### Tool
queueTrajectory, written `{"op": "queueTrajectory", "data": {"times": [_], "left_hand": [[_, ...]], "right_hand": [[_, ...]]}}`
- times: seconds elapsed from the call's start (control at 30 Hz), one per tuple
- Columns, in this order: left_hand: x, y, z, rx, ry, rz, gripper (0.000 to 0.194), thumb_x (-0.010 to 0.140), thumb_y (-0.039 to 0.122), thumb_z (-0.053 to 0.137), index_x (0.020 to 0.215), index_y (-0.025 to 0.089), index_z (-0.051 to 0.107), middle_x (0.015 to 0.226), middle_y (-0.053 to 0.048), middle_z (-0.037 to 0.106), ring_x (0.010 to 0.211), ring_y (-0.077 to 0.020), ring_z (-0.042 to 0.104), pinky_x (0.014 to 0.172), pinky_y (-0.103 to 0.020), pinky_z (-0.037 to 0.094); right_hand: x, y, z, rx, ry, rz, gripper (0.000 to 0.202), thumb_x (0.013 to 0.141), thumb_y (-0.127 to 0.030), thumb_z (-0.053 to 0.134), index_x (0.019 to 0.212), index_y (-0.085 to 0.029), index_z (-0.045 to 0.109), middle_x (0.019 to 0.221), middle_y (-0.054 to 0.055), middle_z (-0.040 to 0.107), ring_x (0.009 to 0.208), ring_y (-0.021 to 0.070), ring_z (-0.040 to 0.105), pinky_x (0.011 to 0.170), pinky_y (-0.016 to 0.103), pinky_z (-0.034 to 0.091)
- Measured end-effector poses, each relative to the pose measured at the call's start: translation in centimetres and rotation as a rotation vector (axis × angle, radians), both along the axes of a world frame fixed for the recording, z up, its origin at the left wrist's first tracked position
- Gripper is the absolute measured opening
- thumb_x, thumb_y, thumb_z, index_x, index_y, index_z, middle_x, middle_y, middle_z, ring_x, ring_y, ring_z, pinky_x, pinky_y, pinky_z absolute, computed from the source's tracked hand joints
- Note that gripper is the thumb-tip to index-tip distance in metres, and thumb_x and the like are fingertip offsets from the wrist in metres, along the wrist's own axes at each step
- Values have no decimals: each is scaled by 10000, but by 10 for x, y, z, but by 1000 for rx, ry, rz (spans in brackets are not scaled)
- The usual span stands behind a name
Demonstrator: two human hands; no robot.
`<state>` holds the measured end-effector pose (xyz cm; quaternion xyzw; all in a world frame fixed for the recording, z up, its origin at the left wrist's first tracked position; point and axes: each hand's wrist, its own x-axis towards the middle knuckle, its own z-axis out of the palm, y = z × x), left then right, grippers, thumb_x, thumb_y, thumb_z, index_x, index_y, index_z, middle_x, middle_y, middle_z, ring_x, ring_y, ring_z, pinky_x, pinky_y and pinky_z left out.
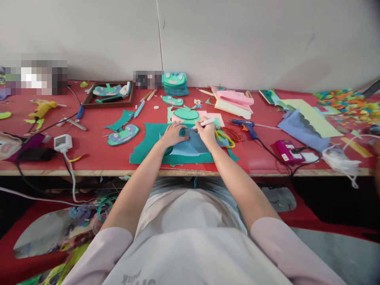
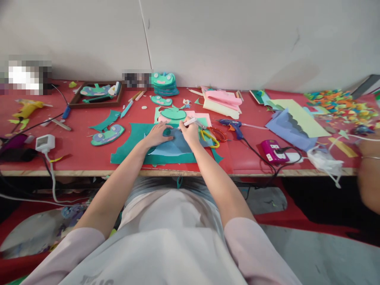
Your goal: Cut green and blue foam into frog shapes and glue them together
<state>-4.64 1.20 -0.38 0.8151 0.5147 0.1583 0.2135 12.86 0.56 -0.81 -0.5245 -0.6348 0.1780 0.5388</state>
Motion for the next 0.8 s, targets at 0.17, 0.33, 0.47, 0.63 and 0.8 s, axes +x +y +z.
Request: {"op": "queueTrajectory", "data": {"times": [0.17,0.33,0.47,0.63,0.8], "left_hand": [[0,1,-2,14,2,-2,527,753,491,601,1222,257,538,1493,-64,356,1425,-282,214,1157,-472,170],[-1,2,-4,19,-1,-4,525,756,497,598,1220,260,539,1491,-59,359,1424,-279,218,1159,-468,170],[-1,1,-2,16,10,-6,531,757,484,604,1227,245,538,1491,-70,357,1422,-287,220,1159,-462,174],[-1,1,0,15,12,0,525,762,478,604,1228,245,540,1492,-69,357,1418,-292,230,1161,-459,172],[0,0,-1,14,13,0,529,763,480,601,1232,243,540,1501,-73,342,1424,-288,217,1162,-458,163]], "right_hand": [[1,2,-2,-5,-19,8,334,841,-387,537,593,-244,366,444,-53,441,496,143,474,650,295,429],[2,4,-3,33,-2,-34,324,823,-360,544,598,-244,342,485,-55,425,518,137,465,612,282,403],[2,4,-3,1,16,10,304,845,-352,514,615,-241,350,449,-70,403,473,134,452,591,284,388],[4,8,-7,42,-22,-52,320,815,-315,548,603,-238,321,500,-63,397,523,130,444,601,276,369],[4,7,-7,19,-22,6,323,843,-397,511,617,-236,347,469,-65,407,516,130,460,612,274,375]]}}
